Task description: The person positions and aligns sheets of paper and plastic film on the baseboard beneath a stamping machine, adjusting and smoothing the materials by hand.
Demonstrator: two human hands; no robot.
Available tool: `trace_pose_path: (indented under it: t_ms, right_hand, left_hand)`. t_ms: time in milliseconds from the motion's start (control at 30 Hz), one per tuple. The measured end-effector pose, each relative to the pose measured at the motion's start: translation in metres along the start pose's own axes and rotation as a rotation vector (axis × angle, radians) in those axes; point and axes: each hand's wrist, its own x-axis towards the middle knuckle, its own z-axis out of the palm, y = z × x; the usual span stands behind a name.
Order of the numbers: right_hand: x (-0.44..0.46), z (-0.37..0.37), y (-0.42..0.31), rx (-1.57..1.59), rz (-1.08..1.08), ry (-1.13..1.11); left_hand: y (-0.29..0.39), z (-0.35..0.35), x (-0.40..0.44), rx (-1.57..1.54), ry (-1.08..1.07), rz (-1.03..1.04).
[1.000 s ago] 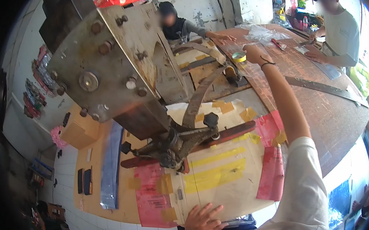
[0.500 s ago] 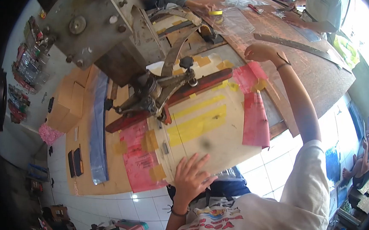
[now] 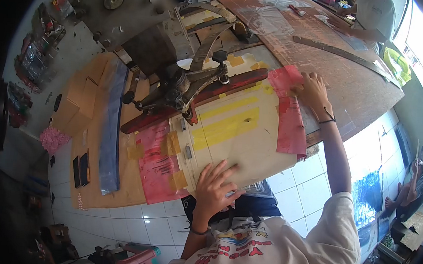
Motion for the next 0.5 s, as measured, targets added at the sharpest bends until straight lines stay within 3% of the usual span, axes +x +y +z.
trace_pose_path:
  t_ms: [300,400,500]
  right_hand:
    - [0.010,-0.003,0.014,0.051,0.008,-0.056]
    - [0.010,0.000,0.024,0.073,0.085,0.023]
    - [-0.017,-0.041,0.011,-0.136,0.129,-0.323]
  left_hand:
    - [0.000,-0.001,0.000,-0.043,0.046,0.033]
    - [-0.001,-0.002,0.000,-0.040,0.036,0.035]
    - [-0.001,-0.001,-0.001,-0.037,0.033,0.026]
